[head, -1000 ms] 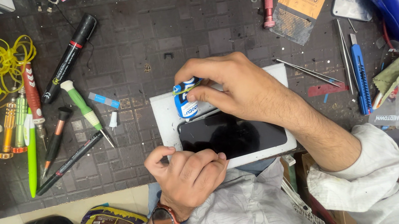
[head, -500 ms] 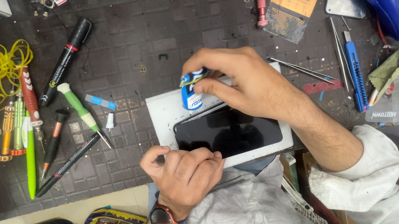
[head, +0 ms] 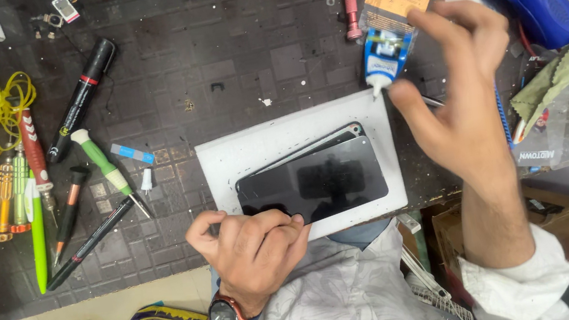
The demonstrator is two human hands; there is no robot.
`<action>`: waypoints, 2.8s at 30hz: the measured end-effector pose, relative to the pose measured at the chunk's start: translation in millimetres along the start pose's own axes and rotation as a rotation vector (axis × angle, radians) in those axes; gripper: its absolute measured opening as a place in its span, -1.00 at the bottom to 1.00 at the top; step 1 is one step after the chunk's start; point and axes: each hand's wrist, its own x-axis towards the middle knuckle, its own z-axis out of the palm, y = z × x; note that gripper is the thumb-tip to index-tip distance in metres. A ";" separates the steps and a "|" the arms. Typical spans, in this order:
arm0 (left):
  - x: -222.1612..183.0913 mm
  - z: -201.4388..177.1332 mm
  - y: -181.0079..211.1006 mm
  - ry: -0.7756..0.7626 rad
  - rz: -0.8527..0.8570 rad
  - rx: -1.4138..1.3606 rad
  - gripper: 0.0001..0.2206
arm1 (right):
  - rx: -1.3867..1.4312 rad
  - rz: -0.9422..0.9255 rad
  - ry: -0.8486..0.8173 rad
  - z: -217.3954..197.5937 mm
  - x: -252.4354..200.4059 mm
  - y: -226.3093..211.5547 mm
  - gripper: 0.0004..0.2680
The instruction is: The person applies adhesive to the edges of a smartphone back cover and internal frame, then aligns and presses the back cover onto the phone chassis. They repeat the adhesive application on another phone frame and reattach its back cover.
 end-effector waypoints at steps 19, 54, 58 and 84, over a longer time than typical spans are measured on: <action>1.3 1.6 5.9 0.022 -0.061 0.016 -0.74 | 0.215 -0.100 -0.509 -2.6 -28.3 10.9 -0.36; 29.9 -15.7 12.3 -0.368 -0.112 0.237 -0.38 | 0.074 0.018 -0.591 8.4 -22.5 0.8 -0.43; 41.6 -18.7 15.6 -0.457 -0.294 0.072 -0.41 | 0.092 0.066 -0.594 3.8 -19.9 -4.8 -0.43; 90.6 -29.7 40.2 -0.632 -0.287 -0.085 -0.69 | 0.110 0.133 -0.342 5.5 -56.9 -32.1 -0.60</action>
